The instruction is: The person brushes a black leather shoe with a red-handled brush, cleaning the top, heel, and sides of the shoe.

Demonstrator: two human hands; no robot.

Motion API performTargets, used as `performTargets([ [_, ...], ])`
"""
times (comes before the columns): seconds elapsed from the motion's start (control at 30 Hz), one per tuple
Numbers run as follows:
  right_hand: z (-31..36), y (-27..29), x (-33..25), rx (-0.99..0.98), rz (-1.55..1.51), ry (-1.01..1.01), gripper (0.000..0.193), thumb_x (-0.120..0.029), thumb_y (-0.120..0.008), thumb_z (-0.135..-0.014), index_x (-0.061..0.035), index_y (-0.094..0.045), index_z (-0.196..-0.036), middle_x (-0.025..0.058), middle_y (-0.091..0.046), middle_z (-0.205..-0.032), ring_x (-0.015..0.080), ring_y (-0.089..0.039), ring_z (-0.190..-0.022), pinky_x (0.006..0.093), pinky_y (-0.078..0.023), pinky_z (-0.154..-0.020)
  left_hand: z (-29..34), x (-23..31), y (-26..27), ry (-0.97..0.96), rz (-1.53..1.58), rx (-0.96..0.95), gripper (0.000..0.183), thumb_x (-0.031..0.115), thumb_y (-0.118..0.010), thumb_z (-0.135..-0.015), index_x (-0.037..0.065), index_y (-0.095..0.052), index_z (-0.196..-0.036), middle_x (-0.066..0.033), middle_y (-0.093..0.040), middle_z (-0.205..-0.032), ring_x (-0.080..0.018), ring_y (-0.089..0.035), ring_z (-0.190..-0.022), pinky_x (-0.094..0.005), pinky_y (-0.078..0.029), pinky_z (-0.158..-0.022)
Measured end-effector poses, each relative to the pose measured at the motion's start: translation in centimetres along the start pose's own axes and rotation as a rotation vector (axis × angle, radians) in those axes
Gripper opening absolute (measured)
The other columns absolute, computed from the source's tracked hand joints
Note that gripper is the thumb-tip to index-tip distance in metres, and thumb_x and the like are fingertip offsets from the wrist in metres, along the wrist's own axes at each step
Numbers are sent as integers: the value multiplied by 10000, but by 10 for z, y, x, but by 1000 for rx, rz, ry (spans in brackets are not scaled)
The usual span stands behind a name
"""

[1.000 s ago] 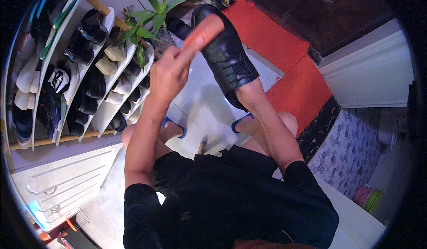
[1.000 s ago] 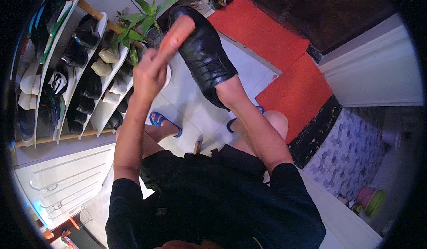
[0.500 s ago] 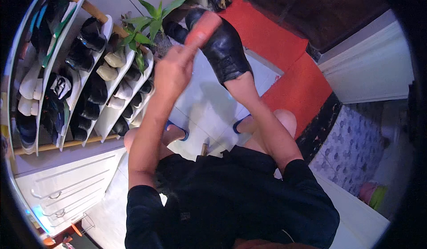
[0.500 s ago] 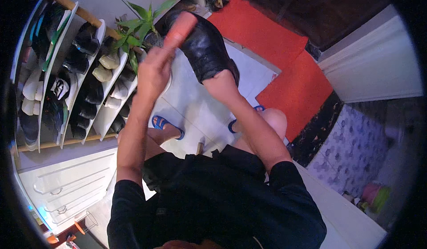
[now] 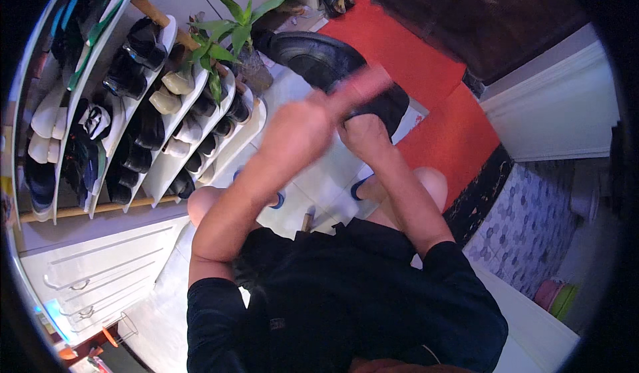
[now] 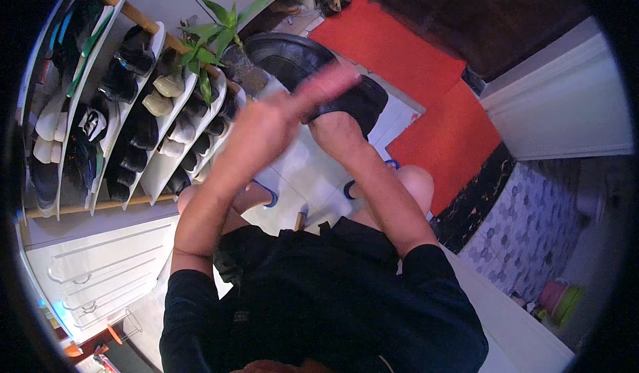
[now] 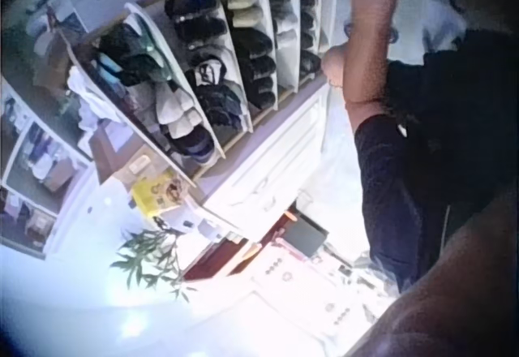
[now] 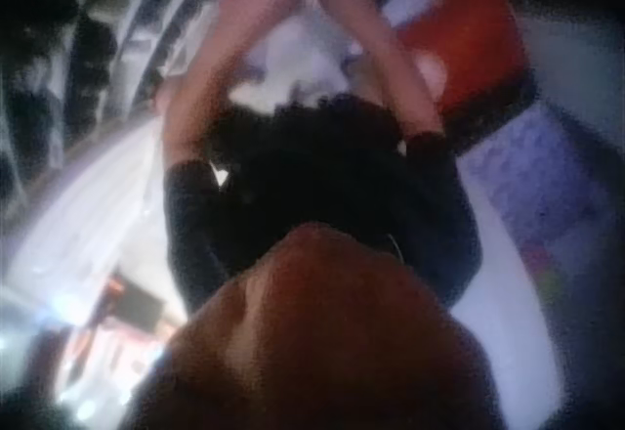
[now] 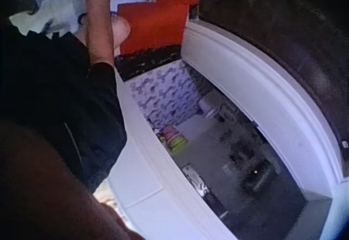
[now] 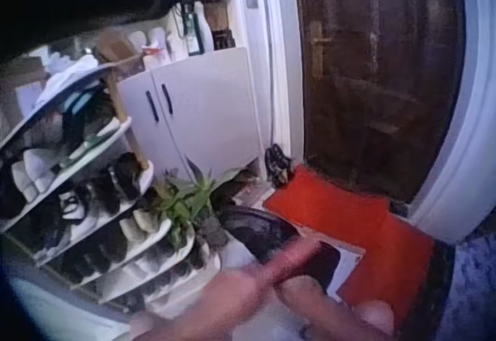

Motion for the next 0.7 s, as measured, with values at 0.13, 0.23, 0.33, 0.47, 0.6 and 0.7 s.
performTargets([
  [0.13, -2, 5, -15, 96, -11, 136, 188, -146, -658, -813, -73, -680, -985, 214, -657, -856, 424, -637, -772, 501, -522, -694, -12, -49, 26, 108, 26, 68, 475, 93, -568, -889, 333, -614, -1296, -198, -665, -791, -384, -674, -716, -495, -544, -667],
  [0.23, 0, -9, -3, 20, 16, 57, 195, -119, -658, -794, -71, -683, -982, 214, -652, -855, 430, -629, -770, 501, -515, -686, -2, 24, 2, -89, 65, -116, 510, 62, -546, -888, 358, -609, -1298, -203, -687, -840, -383, -683, -743, -488, -548, -678],
  [0.33, 0, 6, -17, 137, 1, 166, 201, -94, -659, -780, -63, -682, -977, 215, -651, -855, 434, -625, -767, 507, -507, -675, -9, 1, 8, 20, 20, -54, 519, 51, -541, -887, 360, -609, -1297, -202, -698, -883, -380, -688, -758, -482, -551, -685],
  [0.47, 0, 18, -33, 181, -28, 286, 220, -83, -665, -771, -91, -684, -990, 208, -658, -852, 421, -633, -759, 525, -498, -661, -11, -57, 25, 151, -48, 15, 589, 10, -509, -845, 337, -580, -1330, -183, -701, -885, -374, -690, -741, -488, -553, -668],
  [0.6, -2, -13, -1, -17, 57, 32, 188, -58, -620, -780, -68, -660, -963, 246, -631, -932, 446, -619, -845, 545, -501, -751, 5, 31, -10, -142, -8, -134, 536, 62, -526, -841, 310, -589, -1312, -199, -660, -771, -368, -688, -725, -497, -550, -611],
  [0.7, -4, 20, -28, 266, 23, 339, 297, -71, -680, -746, -128, -684, -1037, 156, -675, -843, 374, -646, -758, 485, -506, -684, -1, -25, 29, 19, -28, 122, 406, 83, -553, -866, 252, -661, -1219, -219, -670, -782, -374, -676, -679, -490, -547, -586],
])
Point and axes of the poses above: each hand's wrist, its own z-axis away from the middle knuckle, its own y-axis out of the back of the hand, x = y × z, the point moved 9 cm from there along -z, towards the middle knuckle
